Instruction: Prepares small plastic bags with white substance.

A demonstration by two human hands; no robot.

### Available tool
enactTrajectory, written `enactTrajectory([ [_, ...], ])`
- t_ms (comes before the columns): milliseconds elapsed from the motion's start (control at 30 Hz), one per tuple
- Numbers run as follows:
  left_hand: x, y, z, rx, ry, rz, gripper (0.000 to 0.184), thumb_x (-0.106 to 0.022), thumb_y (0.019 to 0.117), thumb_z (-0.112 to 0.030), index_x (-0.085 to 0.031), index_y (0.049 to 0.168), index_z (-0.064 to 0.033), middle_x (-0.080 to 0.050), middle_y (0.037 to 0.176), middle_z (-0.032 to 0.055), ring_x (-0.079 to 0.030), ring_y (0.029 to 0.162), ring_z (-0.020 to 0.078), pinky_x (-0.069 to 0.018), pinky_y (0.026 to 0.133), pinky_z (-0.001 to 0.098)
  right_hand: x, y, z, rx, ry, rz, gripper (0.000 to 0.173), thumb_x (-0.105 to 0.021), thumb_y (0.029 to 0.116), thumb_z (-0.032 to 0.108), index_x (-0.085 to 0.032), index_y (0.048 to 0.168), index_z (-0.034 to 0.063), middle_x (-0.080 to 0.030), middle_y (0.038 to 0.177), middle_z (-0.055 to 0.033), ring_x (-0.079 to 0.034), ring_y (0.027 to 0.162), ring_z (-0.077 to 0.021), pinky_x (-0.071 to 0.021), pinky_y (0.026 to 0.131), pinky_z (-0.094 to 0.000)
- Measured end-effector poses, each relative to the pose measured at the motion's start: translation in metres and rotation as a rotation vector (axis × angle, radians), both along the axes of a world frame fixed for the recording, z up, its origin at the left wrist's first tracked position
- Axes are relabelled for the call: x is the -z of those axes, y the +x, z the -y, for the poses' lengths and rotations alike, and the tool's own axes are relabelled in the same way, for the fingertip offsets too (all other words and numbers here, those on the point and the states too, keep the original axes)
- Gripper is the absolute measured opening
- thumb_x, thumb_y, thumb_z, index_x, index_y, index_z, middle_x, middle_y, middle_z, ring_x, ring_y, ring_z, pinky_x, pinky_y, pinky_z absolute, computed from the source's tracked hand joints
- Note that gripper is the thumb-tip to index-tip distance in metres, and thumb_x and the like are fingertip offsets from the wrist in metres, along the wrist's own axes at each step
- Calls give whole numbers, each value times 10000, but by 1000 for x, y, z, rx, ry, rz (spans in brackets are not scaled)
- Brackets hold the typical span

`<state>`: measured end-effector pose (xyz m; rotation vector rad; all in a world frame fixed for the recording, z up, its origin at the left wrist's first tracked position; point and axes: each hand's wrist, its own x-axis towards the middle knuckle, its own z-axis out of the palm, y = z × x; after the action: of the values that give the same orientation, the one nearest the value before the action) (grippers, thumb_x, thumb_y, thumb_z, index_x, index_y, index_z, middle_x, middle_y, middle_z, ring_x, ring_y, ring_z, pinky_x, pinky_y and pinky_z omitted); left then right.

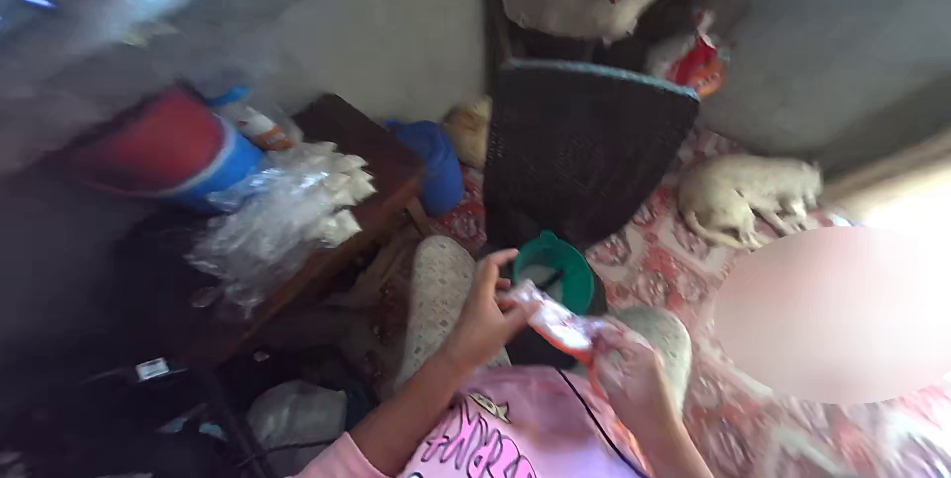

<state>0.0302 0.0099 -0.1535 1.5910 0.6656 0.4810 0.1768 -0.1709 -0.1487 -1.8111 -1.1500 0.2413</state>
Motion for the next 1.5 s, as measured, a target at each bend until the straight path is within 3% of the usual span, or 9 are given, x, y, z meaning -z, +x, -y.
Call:
enactTrajectory([
  [67,-6,-9,-5,107,449,8,783,-855,756,-510,-614,1412,-157,-462,1565,123,-431,1445,288,-435,1137,501,-11,1,0,-12,-57,-44,146,-623,855,52,-735,859,-41,-737,905,-150,-712,870,-176,-582,808,-364],
  [167,-29,-10,0,404,736,-165,875,-933,694,-335,-549,1479,-297,-572,1480,8,-354,1488,365,-272,1140,736,-5,7,-6,-125,-19,-233,143,-630,899,51,-726,907,-55,-737,937,-81,-679,920,-29,-563,875,-225],
  [233,-26,-3,6,486,738,-168,797,-901,720,-127,-580,1440,-249,-670,1325,30,-506,1378,323,-346,1130,687,-9,4,-12,-196,34,-368,100,-657,877,33,-730,903,-30,-729,928,-15,-667,896,20,-571,849,-197],
  [367,-16,0,-2,529,664,-56,419,-757,792,17,-687,1199,-60,-716,1077,125,-686,1039,298,-545,920,539,-30,5,-14,-370,-30,-371,189,-618,971,75,-729,1043,-60,-692,1113,-109,-647,1054,-46,-547,964,-239],
  [567,-21,0,3,560,764,-97,391,-801,836,-190,-689,1205,-127,-698,1035,99,-659,1019,305,-518,895,540,-5,12,-8,-356,127,-498,108,-705,893,28,-742,992,4,-735,1038,-39,-700,945,-98,-605,879,-310],
  [800,-22,6,9,570,808,-79,412,-792,781,-90,-689,1180,-115,-688,1003,102,-654,982,312,-507,878,533,-13,8,-6,-286,166,-454,58,-760,857,89,-729,887,50,-704,957,6,-670,868,-56,-594,794,-260],
  [1133,-9,-2,-1,536,868,-50,223,-753,832,-135,-691,1046,-119,-654,877,81,-645,901,295,-491,781,504,-42,14,-2,-380,228,-408,134,-794,876,60,-794,977,148,-631,1130,37,-636,971,-28,-591,847,-208],
  [1367,-10,0,0,587,680,-5,255,-751,828,-105,-689,1072,-65,-683,929,102,-654,953,297,-505,860,525,-43,13,-5,-373,194,-302,56,-649,1010,154,-674,998,104,-666,975,65,-636,907,-14,-568,821,-230],
  [1500,-22,1,15,651,452,40,420,-814,812,-100,-659,1179,33,-704,982,180,-685,951,315,-544,872,526,-45,9,-5,-377,101,-215,125,-689,972,108,-701,974,-17,-695,949,-73,-674,861,-89,-602,793,-271],
])
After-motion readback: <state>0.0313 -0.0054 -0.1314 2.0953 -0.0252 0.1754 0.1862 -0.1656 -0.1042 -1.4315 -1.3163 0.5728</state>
